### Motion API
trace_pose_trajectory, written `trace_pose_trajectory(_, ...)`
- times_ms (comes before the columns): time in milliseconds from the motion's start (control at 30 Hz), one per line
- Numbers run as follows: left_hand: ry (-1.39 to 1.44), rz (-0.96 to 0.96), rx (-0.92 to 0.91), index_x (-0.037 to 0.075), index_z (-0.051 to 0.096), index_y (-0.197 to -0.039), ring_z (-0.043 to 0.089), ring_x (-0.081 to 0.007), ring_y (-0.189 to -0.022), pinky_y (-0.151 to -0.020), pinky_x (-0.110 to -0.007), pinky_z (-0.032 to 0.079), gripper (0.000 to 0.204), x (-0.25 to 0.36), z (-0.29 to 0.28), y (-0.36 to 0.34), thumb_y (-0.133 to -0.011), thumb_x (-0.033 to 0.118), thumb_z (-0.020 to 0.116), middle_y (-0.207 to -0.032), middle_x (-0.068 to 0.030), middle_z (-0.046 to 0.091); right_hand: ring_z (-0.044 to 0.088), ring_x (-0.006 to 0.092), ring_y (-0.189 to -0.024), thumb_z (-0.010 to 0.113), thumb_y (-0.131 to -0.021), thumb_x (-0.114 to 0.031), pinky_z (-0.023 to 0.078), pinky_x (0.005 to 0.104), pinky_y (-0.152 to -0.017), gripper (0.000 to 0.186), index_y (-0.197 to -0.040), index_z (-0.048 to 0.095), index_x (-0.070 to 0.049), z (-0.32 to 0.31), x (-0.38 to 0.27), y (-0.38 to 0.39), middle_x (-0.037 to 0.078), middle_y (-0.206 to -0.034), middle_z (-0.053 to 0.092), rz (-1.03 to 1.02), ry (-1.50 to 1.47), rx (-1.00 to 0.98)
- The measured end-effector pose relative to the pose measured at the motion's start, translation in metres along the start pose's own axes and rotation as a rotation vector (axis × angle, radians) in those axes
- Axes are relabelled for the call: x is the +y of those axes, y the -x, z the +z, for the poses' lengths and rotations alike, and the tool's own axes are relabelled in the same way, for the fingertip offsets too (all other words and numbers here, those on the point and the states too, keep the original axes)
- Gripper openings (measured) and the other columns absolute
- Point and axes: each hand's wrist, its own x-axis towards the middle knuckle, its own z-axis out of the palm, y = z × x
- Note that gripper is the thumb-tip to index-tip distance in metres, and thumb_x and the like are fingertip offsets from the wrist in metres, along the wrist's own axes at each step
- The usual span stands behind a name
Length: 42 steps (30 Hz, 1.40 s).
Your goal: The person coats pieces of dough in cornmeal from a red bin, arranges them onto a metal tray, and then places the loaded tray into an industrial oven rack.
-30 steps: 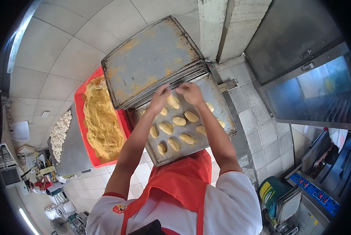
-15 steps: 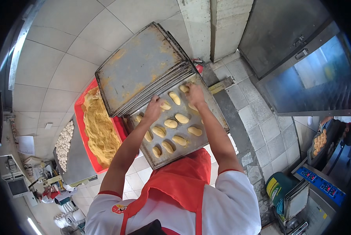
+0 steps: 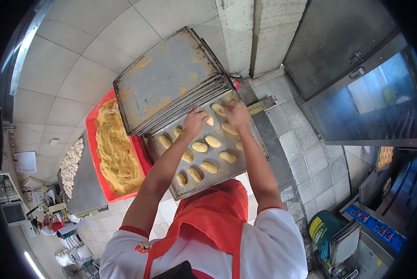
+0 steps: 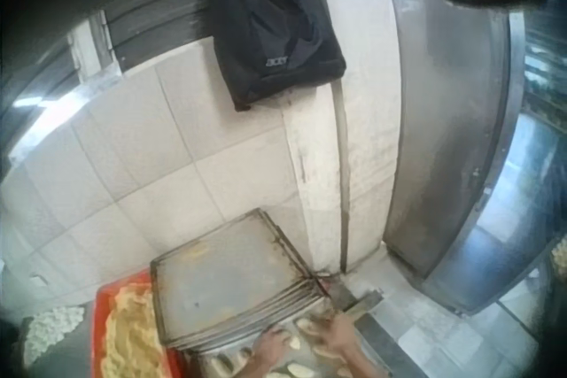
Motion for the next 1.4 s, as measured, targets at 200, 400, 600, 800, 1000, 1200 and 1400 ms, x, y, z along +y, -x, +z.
trace_pose_trajectory(200, -0.058, -0.178, -0.07, 0.015, 0.07, -0.103, 0.053, -0.0288, -0.113, -0.092, -0.042, 0.046, 0.023, 0.041, -0.002, -0.01, -0.086, 0.029, 0.064, -0.117, -0.0066, 0.058, 0.068, 0.0341, -0.09, 0.071, -0.079, -0.027, 0.053, 0.0421, -0.081, 0.029, -0.1, 0.073, -0.007, -0.056, 0.099, 0.077, 0.019, -0.094, 0.07, 0.267, -0.01, 0.206)
trace_pose_trajectory(400, 0.391, -0.218, 0.263, 0.006, 0.068, -0.102, 0.062, -0.0286, -0.094, -0.083, -0.04, 0.049, 0.035, 0.072, 0.004, 0.08, -0.086, 0.037, 0.069, -0.1, -0.0119, 0.065, 0.068, 0.0361, -0.09, 0.068, -0.08, -0.02, 0.052, 0.0431, -0.079, 0.023, -0.094, 0.072, -0.002, -0.055, 0.102, 0.114, 0.021, -0.092, 0.07, 0.282, -0.035, 0.13)
trace_pose_trajectory(600, 1.188, -0.597, -0.656, 0.004, 0.068, -0.094, 0.062, -0.0118, -0.075, -0.068, -0.027, 0.049, 0.028, 0.114, -0.009, 0.223, -0.088, 0.031, 0.071, -0.084, -0.0023, 0.066, 0.067, 0.0398, -0.084, 0.063, -0.079, -0.023, 0.052, 0.0448, -0.074, 0.026, -0.087, 0.07, 0.0, -0.066, 0.111, 0.124, 0.025, -0.085, 0.068, 0.183, 0.045, 0.071)
trace_pose_trajectory(800, 1.981, -0.945, -0.147, 0.003, 0.063, -0.108, 0.064, -0.0155, -0.087, -0.082, -0.029, 0.051, 0.028, 0.122, 0.063, 0.345, -0.087, 0.02, 0.07, -0.097, -0.0038, 0.067, 0.062, 0.0179, -0.056, 0.063, -0.078, -0.017, 0.05, 0.034, -0.052, 0.022, -0.074, 0.062, 0.004, -0.044, 0.192, 0.211, 0.012, -0.061, 0.061, 0.074, -0.1, -0.233)
trace_pose_trajectory(1000, 2.393, -0.735, 0.465, -0.002, 0.048, -0.128, 0.052, -0.0269, -0.12, -0.108, -0.039, 0.039, 0.055, 0.121, 0.128, 0.382, -0.074, -0.005, 0.055, -0.128, -0.0118, 0.057, 0.061, 0.0143, -0.064, 0.067, -0.083, -0.024, 0.049, 0.0291, -0.058, 0.025, -0.087, 0.067, 0.001, -0.088, 0.164, 0.29, 0.008, -0.069, 0.063, 0.297, -0.312, -0.644)
trace_pose_trajectory(1200, 2.398, -0.654, 0.494, -0.001, 0.058, -0.105, 0.059, -0.0278, -0.102, -0.1, -0.042, 0.044, 0.038, 0.118, 0.167, 0.377, -0.067, -0.002, 0.052, -0.106, -0.0123, 0.063, 0.067, 0.0226, -0.079, 0.071, -0.079, -0.028, 0.05, 0.0346, -0.07, 0.026, -0.091, 0.07, -0.004, -0.174, 0.216, 0.203, 0.012, -0.081, 0.068, -0.079, 0.152, -0.252)
trace_pose_trajectory(1400, 2.39, -0.807, 0.688, -0.002, 0.056, -0.096, 0.057, -0.0172, -0.076, -0.091, -0.039, 0.051, 0.035, 0.181, 0.161, 0.342, -0.063, -0.008, 0.048, -0.079, -0.0048, 0.055, 0.067, 0.0319, -0.09, 0.068, -0.08, -0.027, 0.051, 0.0407, -0.085, 0.03, -0.096, 0.069, -0.002, -0.301, 0.24, 0.019, 0.017, -0.091, 0.07, -0.174, 0.39, 0.017)
